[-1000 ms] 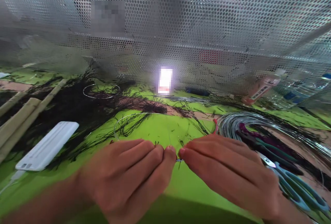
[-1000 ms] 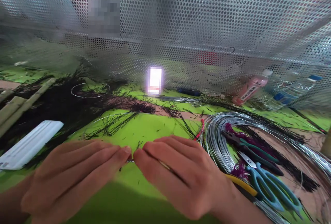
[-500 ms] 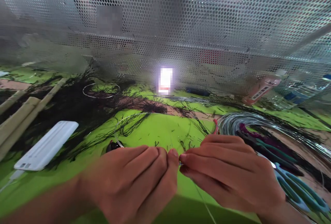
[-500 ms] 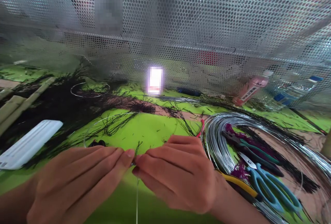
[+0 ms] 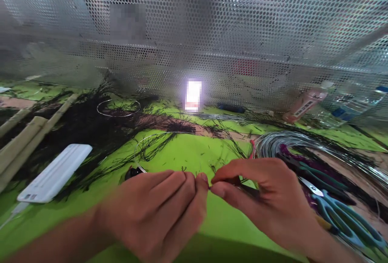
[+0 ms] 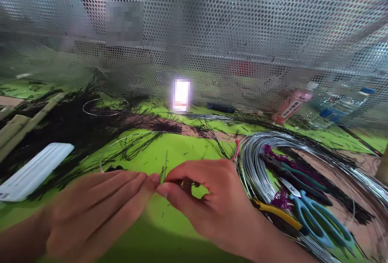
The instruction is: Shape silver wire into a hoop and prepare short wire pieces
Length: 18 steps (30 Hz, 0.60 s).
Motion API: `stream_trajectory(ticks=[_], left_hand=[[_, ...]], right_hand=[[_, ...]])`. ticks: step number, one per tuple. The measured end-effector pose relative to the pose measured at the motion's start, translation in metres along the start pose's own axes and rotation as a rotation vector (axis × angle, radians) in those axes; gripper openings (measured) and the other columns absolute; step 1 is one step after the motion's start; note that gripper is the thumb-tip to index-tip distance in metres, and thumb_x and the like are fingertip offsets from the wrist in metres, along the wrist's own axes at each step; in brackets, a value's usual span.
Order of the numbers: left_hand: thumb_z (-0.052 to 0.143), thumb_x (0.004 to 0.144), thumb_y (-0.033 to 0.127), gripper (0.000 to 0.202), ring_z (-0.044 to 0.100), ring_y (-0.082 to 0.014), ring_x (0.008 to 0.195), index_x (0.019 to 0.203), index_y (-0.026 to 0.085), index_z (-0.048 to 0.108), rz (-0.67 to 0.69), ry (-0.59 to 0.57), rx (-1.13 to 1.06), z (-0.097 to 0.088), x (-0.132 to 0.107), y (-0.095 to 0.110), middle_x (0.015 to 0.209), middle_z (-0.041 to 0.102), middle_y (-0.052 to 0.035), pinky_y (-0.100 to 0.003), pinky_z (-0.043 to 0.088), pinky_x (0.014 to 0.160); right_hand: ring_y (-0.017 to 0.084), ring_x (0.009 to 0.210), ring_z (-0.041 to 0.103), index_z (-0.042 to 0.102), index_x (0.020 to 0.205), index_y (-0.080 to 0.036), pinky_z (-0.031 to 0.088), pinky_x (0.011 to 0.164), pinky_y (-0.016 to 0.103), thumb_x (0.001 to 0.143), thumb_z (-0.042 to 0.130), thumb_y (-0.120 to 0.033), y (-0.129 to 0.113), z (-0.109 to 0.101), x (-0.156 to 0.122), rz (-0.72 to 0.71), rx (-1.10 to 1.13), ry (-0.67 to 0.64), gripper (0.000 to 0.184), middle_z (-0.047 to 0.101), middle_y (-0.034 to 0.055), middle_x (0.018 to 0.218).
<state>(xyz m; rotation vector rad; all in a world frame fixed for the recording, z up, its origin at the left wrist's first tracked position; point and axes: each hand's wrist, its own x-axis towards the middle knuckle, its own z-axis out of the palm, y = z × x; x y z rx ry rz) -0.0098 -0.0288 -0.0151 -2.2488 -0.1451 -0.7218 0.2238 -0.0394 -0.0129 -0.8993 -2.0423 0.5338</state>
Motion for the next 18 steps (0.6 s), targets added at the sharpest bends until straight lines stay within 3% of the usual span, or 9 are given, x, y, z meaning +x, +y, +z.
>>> stream_trajectory(ticks=[3,6,11,14,18], left_hand=[[0.062,0.097,0.003,0.018,0.077,-0.0171,0.081,0.094,0.011,0.078,-0.08,0.039,0.01,-0.003,-0.001,-0.001,0.086,0.081,-0.0048,-0.026,0.069,0.064],[0.067,0.093,0.001,0.015,0.077,-0.0169,0.086,0.095,0.012,0.078,-0.108,0.022,0.009,-0.007,-0.004,0.001,0.09,0.081,-0.004,-0.026,0.069,0.07],[0.068,0.094,0.002,0.017,0.078,-0.0189,0.088,0.1,0.013,0.079,-0.114,-0.019,-0.043,-0.012,-0.006,0.003,0.091,0.082,-0.0048,-0.028,0.072,0.073],[0.064,0.096,0.002,0.018,0.079,-0.0185,0.083,0.101,0.012,0.079,-0.132,-0.018,-0.082,-0.013,-0.005,0.002,0.089,0.083,-0.0049,-0.028,0.073,0.07],[0.066,0.097,0.007,0.011,0.08,-0.02,0.084,0.1,0.012,0.076,-0.221,0.045,-0.128,-0.011,-0.004,0.003,0.09,0.083,-0.0065,-0.03,0.071,0.068]], right_hand=[[0.009,0.062,0.074,0.073,0.089,-0.018,0.059,0.063,0.016,0.091,0.078,-0.019,0.004,0.001,-0.002,-0.315,-0.224,0.247,0.005,0.079,-0.0013,0.076],[0.013,0.073,0.078,0.077,0.092,-0.016,0.065,0.075,0.022,0.089,0.077,-0.007,0.005,0.003,-0.008,-0.517,-0.419,0.3,0.009,0.083,0.0033,0.083],[0.013,0.071,0.079,0.078,0.096,-0.016,0.066,0.071,0.022,0.089,0.079,-0.009,0.005,0.004,-0.01,-0.54,-0.455,0.296,0.011,0.084,0.0022,0.088],[0.011,0.064,0.076,0.076,0.095,-0.018,0.062,0.061,0.022,0.094,0.075,-0.018,0.006,0.004,-0.004,-0.482,-0.333,0.209,0.001,0.082,-0.0002,0.082],[0.01,0.06,0.071,0.072,0.091,-0.019,0.055,0.056,0.024,0.097,0.071,-0.018,0.005,0.005,0.0,-0.353,-0.129,0.122,0.006,0.079,-0.0018,0.076]])
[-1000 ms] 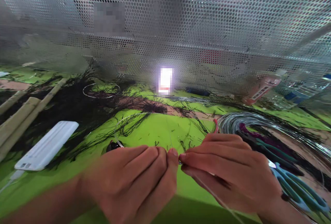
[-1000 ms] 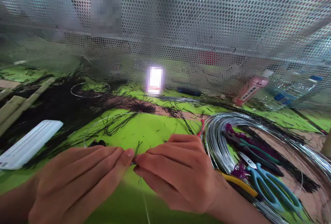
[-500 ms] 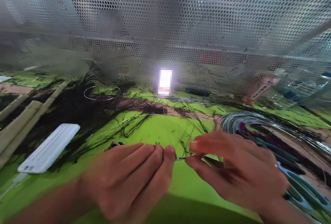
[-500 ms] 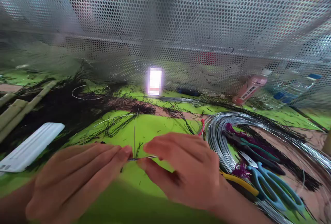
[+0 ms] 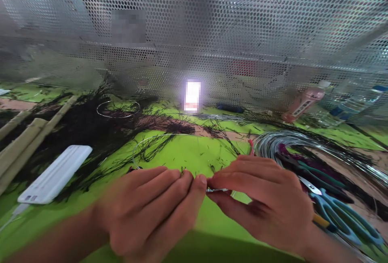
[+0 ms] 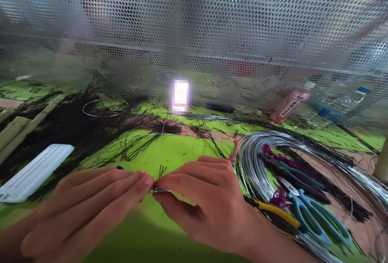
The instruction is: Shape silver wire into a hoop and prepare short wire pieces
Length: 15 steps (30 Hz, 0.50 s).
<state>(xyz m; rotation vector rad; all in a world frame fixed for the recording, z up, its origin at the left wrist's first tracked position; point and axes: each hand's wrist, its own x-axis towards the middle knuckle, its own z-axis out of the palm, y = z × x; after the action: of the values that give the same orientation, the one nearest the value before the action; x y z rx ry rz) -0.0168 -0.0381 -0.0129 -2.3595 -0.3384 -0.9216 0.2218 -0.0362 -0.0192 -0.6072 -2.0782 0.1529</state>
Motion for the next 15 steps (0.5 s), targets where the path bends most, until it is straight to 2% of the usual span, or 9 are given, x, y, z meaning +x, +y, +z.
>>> stream_trajectory(ticks=[3,7,10,12,15], left_hand=[[0.059,0.103,0.014,0.011,0.079,-0.0191,0.082,0.107,0.013,0.069,-0.174,-0.043,-0.11,0.002,0.0,0.003,0.09,0.082,-0.0062,-0.032,0.067,0.07],[0.052,0.108,0.03,0.016,0.072,-0.0133,0.064,0.104,0.021,0.065,-0.526,-0.219,-0.355,0.001,0.003,0.009,0.081,0.077,0.0038,-0.028,0.057,0.061],[0.059,0.103,0.038,0.013,0.075,-0.0128,0.073,0.108,0.029,0.067,-0.751,-0.239,-0.503,-0.002,0.006,0.013,0.09,0.079,0.0084,-0.025,0.055,0.061],[0.064,0.099,0.036,0.008,0.075,-0.0113,0.073,0.104,0.032,0.07,-0.84,-0.244,-0.621,-0.004,0.007,0.013,0.088,0.079,0.0118,-0.021,0.054,0.061],[0.067,0.097,0.033,0.006,0.071,-0.0092,0.063,0.095,0.033,0.073,-0.896,-0.259,-0.735,-0.003,0.008,0.011,0.079,0.077,0.0136,-0.019,0.051,0.056]], right_hand=[[0.01,0.06,0.07,0.072,0.09,-0.017,0.053,0.058,0.024,0.093,0.073,-0.014,-0.003,0.0,0.0,0.032,0.089,0.003,0.004,0.077,-0.0006,0.074],[0.01,0.063,0.072,0.072,0.091,-0.016,0.052,0.057,0.023,0.091,0.073,-0.01,-0.004,0.002,-0.001,0.013,0.059,0.0,0.007,0.078,-0.0009,0.077],[0.01,0.063,0.071,0.072,0.091,-0.017,0.051,0.054,0.024,0.093,0.071,-0.01,-0.002,0.005,-0.003,-0.075,-0.027,0.02,0.008,0.08,-0.0009,0.08],[0.009,0.062,0.07,0.073,0.09,-0.017,0.051,0.054,0.024,0.095,0.069,-0.011,-0.001,0.006,-0.004,-0.087,-0.072,0.023,0.009,0.08,-0.0005,0.081],[0.01,0.063,0.071,0.074,0.093,-0.017,0.053,0.056,0.024,0.096,0.07,-0.015,0.0,0.008,-0.004,-0.07,-0.073,0.024,0.005,0.08,0.0005,0.082]])
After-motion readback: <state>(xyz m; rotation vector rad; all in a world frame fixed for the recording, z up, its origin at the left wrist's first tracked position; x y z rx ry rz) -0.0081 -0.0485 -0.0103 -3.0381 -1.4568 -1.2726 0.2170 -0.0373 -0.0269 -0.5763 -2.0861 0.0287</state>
